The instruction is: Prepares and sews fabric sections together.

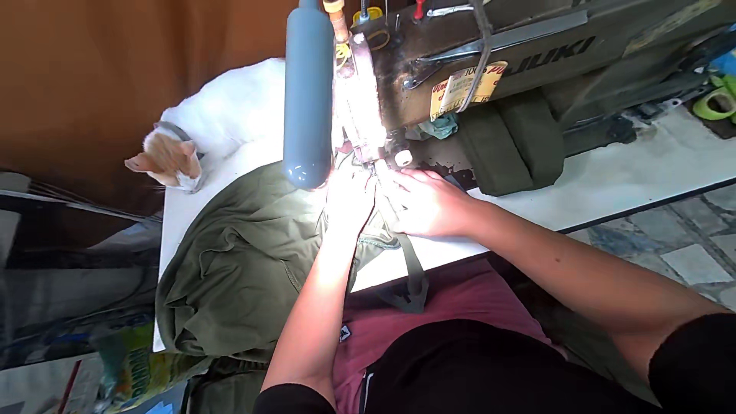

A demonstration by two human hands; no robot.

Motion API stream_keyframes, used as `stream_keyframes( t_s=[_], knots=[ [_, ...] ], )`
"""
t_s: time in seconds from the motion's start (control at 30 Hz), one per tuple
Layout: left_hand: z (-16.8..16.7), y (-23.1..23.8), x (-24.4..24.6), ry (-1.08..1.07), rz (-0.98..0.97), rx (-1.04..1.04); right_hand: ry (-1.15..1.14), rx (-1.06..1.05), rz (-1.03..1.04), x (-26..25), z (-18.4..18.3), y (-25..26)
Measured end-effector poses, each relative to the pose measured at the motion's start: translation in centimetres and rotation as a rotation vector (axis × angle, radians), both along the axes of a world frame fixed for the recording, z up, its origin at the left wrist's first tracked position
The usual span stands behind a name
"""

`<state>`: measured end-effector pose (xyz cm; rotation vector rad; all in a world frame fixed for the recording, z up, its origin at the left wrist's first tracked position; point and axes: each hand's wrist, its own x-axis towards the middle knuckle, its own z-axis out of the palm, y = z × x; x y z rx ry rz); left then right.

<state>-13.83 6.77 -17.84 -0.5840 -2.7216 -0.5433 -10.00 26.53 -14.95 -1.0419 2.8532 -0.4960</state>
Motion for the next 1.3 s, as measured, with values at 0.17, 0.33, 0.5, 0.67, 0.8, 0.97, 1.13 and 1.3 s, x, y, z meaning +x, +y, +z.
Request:
stream_keyframes(
  t_s=[0.17,0.33,0.5,0.67,0.8,0.97,1.13,1.3],
  knots=[
    [-0.5,-0.3,0.3,0.0,-0.03,-0.021,0.474,-0.362,-0.056,4.5,1.6,9.4],
    [-0.7,-0.4,0.7,0.005,-0.033,-0.043,0.509,-0.243,-0.733,2.9,-0.1,21.0],
    [-0.6,-0.4,0.6,0.001,-0.037,-0.049,0.571,-0.194,-0.839,1.9,-3.8,22.4],
    [-0.3,-0.5,1.0,0.005,-0.065,-0.067,0.567,-0.26,-0.84,1.9,-3.9,22.3],
    [-0.4,-0.4,0.3,0.017,-0.062,-0.072,0.558,-0.261,-0.841,2.1,-3.8,22.3],
    [-1.3,-1.3,0.6,0.048,-0.08,-0.106,0.302,-0.131,-0.85,2.5,-3.0,21.4],
    [-1.0,-1.2,0.2,-0.003,-0.118,-0.145,0.407,-0.14,-0.765,3.5,-2.5,23.6],
    [-1.4,-1.4,0.4,0.002,-0.111,-0.092,0.137,-0.029,-0.315,11.2,1.5,21.3]
  ],
)
